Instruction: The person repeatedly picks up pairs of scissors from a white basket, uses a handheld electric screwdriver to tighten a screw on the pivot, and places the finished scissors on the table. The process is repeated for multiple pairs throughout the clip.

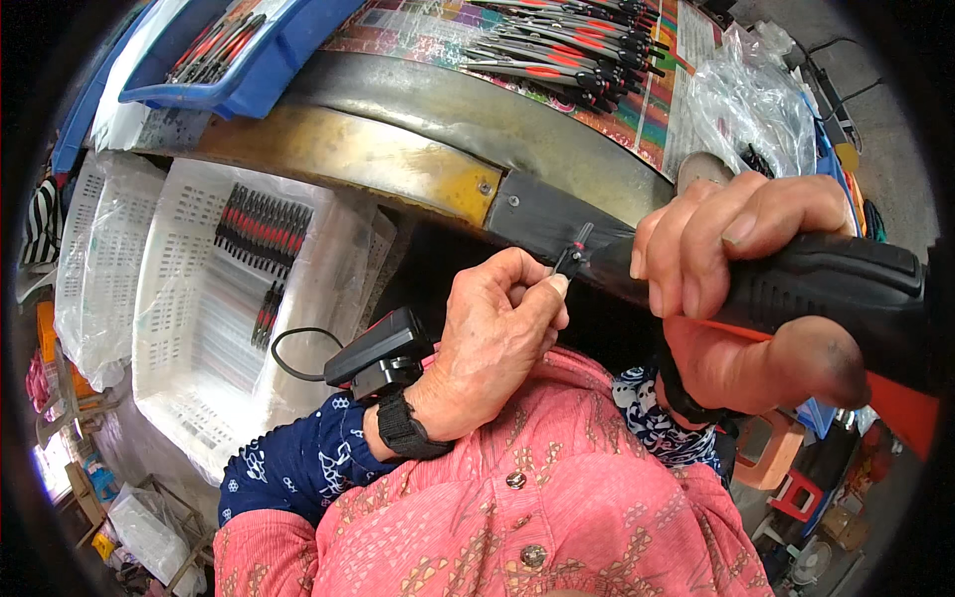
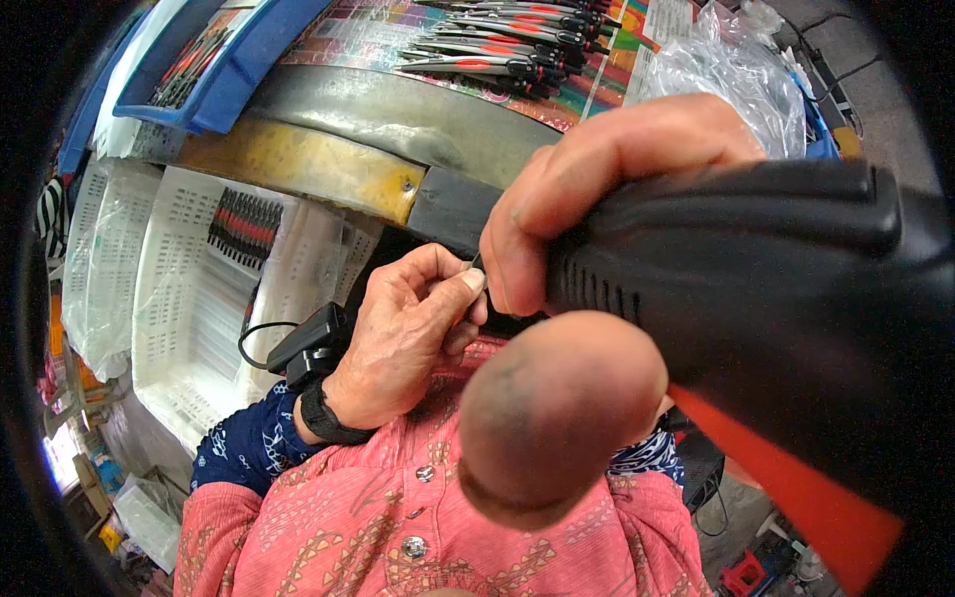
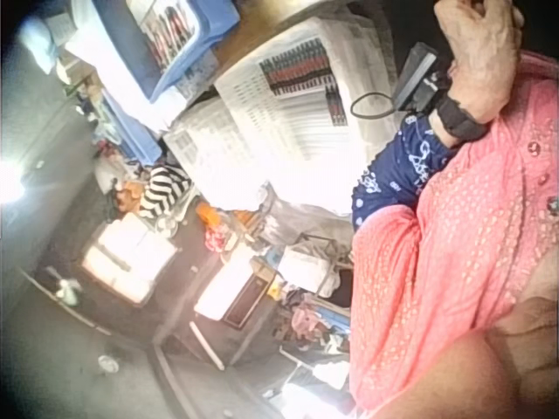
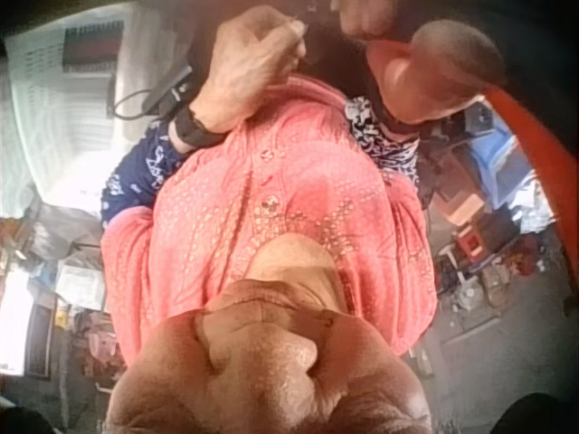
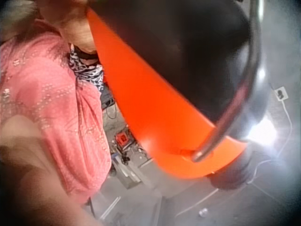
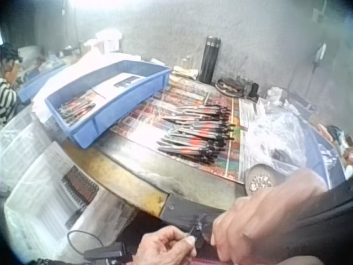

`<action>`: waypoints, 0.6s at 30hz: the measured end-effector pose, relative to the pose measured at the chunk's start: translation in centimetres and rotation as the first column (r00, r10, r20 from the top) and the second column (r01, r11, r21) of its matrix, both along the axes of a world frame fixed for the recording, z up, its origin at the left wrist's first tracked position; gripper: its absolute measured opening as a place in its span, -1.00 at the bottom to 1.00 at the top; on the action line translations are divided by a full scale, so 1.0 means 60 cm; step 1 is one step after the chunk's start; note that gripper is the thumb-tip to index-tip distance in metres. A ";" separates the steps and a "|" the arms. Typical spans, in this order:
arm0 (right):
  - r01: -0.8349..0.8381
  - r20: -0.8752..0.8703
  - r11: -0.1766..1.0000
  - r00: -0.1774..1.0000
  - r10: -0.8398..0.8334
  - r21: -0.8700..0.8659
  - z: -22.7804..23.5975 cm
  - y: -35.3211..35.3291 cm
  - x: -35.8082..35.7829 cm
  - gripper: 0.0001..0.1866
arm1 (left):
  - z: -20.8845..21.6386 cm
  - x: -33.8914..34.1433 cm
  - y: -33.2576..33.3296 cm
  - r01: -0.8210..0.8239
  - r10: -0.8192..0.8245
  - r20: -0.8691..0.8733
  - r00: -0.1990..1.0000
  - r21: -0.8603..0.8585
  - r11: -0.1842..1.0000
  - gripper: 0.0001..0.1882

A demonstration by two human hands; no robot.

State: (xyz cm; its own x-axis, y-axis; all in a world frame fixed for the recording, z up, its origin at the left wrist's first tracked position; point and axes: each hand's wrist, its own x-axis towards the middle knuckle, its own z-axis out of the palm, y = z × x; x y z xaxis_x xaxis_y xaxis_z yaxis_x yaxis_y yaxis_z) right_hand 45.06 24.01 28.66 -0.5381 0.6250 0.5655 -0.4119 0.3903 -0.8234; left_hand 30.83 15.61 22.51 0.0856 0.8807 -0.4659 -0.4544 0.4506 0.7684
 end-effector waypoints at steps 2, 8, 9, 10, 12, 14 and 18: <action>-0.004 -0.001 1.000 1.000 0.004 0.001 0.001 -0.001 -0.001 -0.26 | -0.001 0.000 0.000 -0.003 0.003 -0.004 1.000 0.002 1.000 -0.85; -0.009 0.002 1.000 1.000 0.009 0.004 0.003 -0.004 -0.002 -0.26 | -0.004 0.000 -0.001 0.001 -0.002 0.013 1.000 0.008 1.000 -0.85; -0.010 0.001 1.000 1.000 0.010 0.005 0.002 -0.004 -0.003 -0.26 | -0.004 -0.001 -0.001 0.011 -0.011 0.010 1.000 0.009 1.000 -0.85; -0.011 0.002 1.000 1.000 0.011 0.005 0.004 -0.005 -0.003 -0.26 | -0.003 -0.002 -0.001 0.017 -0.017 0.011 1.000 0.017 1.000 -0.84; -0.018 0.004 1.000 1.000 0.018 0.010 0.005 -0.006 -0.002 -0.26 | -0.004 -0.001 -0.001 0.020 -0.020 0.002 1.000 0.018 1.000 -0.84; -0.024 0.003 1.000 1.000 0.024 0.012 0.005 -0.007 -0.003 -0.26 | -0.005 -0.002 -0.001 0.020 -0.020 0.006 1.000 0.019 1.000 -0.84; -0.038 0.005 0.999 0.999 0.038 0.018 0.007 -0.007 0.000 -0.26 | -0.007 -0.003 -0.002 0.021 -0.022 0.020 1.000 0.024 0.999 -0.84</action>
State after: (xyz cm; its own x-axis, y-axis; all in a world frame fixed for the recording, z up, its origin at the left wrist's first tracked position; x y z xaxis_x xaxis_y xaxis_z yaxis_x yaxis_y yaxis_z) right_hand 45.04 23.60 29.10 -0.5641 0.5939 0.5736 -0.4227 0.3890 -0.8185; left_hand 30.67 15.47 22.09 0.1141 0.8894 -0.4426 -0.4606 0.4421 0.7697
